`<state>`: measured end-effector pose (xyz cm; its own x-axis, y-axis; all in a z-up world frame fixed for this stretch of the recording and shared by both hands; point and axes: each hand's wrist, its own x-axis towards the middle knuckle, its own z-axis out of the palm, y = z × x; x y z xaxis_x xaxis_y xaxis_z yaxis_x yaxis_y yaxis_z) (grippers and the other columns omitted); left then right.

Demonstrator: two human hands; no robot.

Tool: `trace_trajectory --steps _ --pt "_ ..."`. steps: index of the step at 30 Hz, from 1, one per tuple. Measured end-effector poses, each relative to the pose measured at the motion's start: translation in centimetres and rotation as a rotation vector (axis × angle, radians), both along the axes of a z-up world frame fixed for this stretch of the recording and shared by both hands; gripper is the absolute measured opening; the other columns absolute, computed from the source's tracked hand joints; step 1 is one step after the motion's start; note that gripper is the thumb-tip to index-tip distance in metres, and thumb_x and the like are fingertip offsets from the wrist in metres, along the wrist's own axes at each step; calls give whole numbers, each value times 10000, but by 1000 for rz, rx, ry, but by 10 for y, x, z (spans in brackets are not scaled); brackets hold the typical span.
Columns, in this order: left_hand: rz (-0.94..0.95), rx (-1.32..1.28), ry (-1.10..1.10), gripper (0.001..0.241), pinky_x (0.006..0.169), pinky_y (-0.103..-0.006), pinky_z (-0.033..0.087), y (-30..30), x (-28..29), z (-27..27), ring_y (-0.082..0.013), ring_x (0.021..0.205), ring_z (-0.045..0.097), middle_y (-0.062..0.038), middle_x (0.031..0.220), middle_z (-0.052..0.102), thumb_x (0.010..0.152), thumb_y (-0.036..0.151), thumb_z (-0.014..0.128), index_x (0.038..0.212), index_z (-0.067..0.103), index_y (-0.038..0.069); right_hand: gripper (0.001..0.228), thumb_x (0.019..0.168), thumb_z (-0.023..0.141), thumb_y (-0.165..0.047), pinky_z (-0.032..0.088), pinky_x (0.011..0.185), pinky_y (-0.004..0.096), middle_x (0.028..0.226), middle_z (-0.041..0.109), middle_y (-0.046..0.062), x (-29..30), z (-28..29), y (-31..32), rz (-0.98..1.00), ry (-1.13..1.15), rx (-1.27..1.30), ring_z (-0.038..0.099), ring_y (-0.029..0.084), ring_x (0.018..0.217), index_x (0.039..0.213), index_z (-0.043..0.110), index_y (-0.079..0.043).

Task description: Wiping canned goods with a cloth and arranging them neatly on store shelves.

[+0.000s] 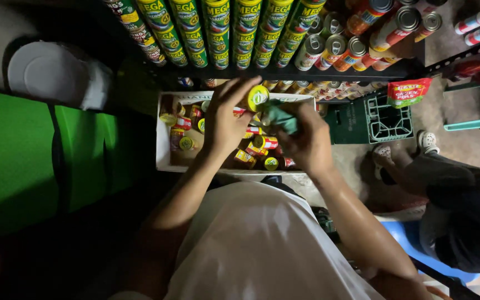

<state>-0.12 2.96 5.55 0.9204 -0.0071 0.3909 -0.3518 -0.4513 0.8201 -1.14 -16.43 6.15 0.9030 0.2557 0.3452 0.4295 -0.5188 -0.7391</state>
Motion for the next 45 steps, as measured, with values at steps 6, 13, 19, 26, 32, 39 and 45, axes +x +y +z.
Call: trace_trajectory --steps 6,13,19,26,32,39,45 --pt "18 -237 26 724 1078 -451 450 -3 0 -33 -305 1194 615 -98 1258 645 786 59 890 1427 580 195 507 846 896 -272 510 916 516 1082 680 239 -5 -47 -23 -122 149 66 666 462 1052 1230 652 -49" --pt "-45 -630 281 755 885 -557 563 -11 -3 -51 -399 1107 626 -237 1194 611 785 316 930 1344 470 101 356 942 794 -186 550 859 470 1254 621 208 -17 -47 -19 -89 259 84 625 445 1123 1243 680 -36" --pt "-195 -837 509 677 1007 -598 484 -19 -15 -61 -457 1249 542 -265 1342 554 890 372 826 1406 509 69 330 980 721 -79 579 909 386 1176 682 165 -19 -36 -12 -24 490 573 673 243 1067 1291 641 -2" --pt "-254 -745 392 739 1154 -570 332 -25 -16 -14 -339 1366 415 -201 1462 464 977 445 694 1547 377 99 470 909 790 -4 578 938 471 1110 632 174 -14 -8 2 -11 390 694 694 279 1015 1329 583 34" --pt "-311 -764 344 585 1058 -482 481 -26 -2 39 -269 1151 611 -177 1275 584 999 355 667 1425 422 38 595 787 891 -11 584 811 400 978 579 144 8 36 6 23 181 627 650 241 856 1299 592 32" --pt "-425 -716 -19 554 1064 -490 499 -38 51 117 -288 1241 590 -137 1313 541 971 234 751 1415 511 6 507 888 811 -19 552 883 341 1057 536 88 35 143 7 105 -100 743 541 178 911 1320 545 -2" --pt "-107 -1089 79 363 918 -440 568 -60 96 198 -281 1044 543 -192 1291 414 946 213 643 1220 547 -4 409 984 739 -81 578 736 260 1170 631 137 93 197 5 185 -154 763 637 143 899 1343 565 9"
